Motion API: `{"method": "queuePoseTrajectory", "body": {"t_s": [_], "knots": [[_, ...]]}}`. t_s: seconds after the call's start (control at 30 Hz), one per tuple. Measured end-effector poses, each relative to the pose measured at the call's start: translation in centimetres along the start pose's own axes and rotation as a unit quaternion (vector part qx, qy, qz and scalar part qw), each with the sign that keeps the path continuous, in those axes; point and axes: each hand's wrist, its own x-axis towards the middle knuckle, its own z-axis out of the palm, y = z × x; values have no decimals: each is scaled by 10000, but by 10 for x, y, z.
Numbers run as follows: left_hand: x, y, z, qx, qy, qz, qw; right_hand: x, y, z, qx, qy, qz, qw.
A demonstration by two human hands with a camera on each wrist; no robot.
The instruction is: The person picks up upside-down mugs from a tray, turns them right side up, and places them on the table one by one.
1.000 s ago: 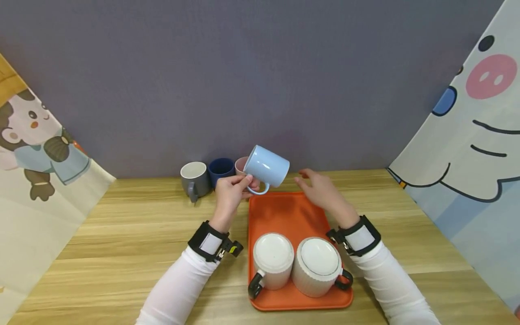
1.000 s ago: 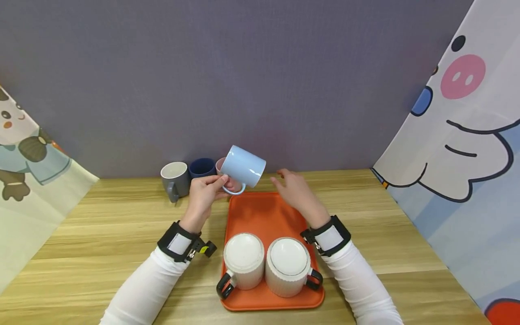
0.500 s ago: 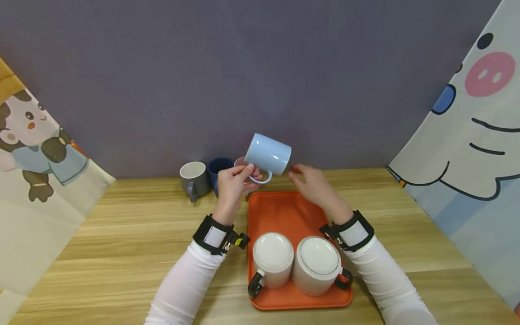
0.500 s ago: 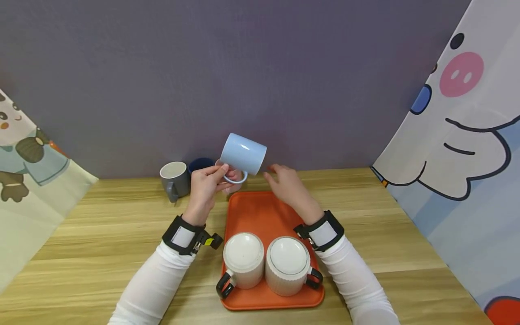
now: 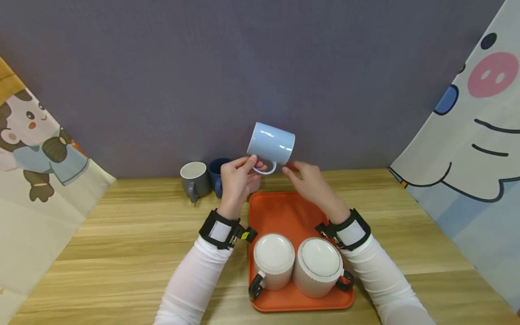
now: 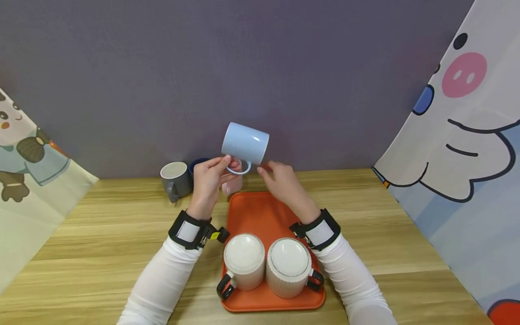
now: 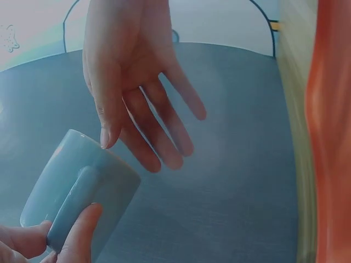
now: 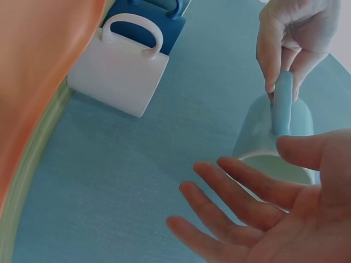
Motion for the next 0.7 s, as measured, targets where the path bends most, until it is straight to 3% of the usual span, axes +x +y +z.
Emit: {"method": "queuePoseTrajectory", "body": {"t_s": [0.5, 0.7], "knots": [[0, 10, 11, -144, 34, 60, 9999, 2, -13, -3, 784, 121, 74, 9968], [-1, 11, 19, -423, 64, 118, 9990, 4, -13, -2, 1422, 173, 214, 9895]]}}
